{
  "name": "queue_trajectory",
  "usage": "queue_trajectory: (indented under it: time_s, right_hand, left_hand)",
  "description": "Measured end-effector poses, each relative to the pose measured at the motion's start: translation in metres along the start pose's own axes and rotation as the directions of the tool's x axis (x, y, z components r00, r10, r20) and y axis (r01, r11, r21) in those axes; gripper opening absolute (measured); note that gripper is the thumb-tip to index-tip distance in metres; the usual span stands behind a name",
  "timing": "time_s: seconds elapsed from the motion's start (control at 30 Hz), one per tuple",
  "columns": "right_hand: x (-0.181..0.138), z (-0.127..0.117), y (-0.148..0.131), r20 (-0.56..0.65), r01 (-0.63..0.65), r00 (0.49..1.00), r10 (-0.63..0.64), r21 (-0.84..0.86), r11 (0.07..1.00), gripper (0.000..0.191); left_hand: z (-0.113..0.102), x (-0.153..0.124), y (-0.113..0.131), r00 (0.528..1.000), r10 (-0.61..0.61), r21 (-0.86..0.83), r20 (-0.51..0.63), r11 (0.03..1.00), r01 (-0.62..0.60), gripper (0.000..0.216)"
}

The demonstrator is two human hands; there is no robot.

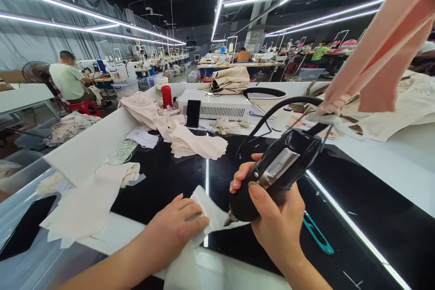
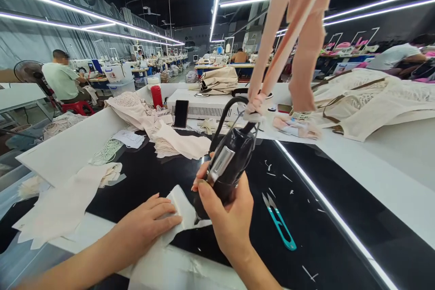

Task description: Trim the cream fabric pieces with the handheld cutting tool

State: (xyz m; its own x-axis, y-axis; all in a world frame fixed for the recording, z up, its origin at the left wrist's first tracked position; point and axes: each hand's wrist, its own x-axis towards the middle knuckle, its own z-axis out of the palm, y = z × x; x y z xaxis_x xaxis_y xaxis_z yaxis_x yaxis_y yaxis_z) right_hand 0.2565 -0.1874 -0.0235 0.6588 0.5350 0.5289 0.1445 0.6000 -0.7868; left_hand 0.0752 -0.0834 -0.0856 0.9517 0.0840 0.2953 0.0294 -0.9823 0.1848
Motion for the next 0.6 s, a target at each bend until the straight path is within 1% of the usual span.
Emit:
queue_trajectory:
  time_s: [0.1,0.2,0.3,0.43,0.6]
  right_hand:
    - [0.001,-0.005,-0.001,-0.012,-0.013,1.000,0.013,-0.010,1.000,0.031]
    - [0.000,-0.010,0.000,-0.013,-0.019,1.000,0.019,-0.030,0.999,0.032]
    - [-0.001,-0.015,-0.001,-0.010,-0.031,0.999,0.030,-0.048,0.998,0.033]
    - [-0.004,-0.021,-0.004,0.014,-0.046,0.999,0.047,-0.053,0.998,0.032]
    - [-0.010,-0.031,-0.009,0.043,-0.061,0.997,0.064,-0.055,0.997,0.034]
  left_hand:
    - [-0.003,0.004,-0.012,0.998,0.053,-0.036,0.038,0.998,-0.052,0.047]
    - [-0.005,0.006,-0.018,0.993,0.105,-0.068,0.048,0.992,-0.102,0.043]
    - [-0.008,0.014,-0.019,0.994,0.106,-0.096,-0.011,0.990,-0.106,0.036]
    - [-0.006,0.035,-0.019,0.989,0.105,-0.092,-0.105,0.989,-0.115,0.025]
    - [0.008,0.057,-0.027,0.981,0.164,-0.032,-0.102,0.985,-0.168,0.020]
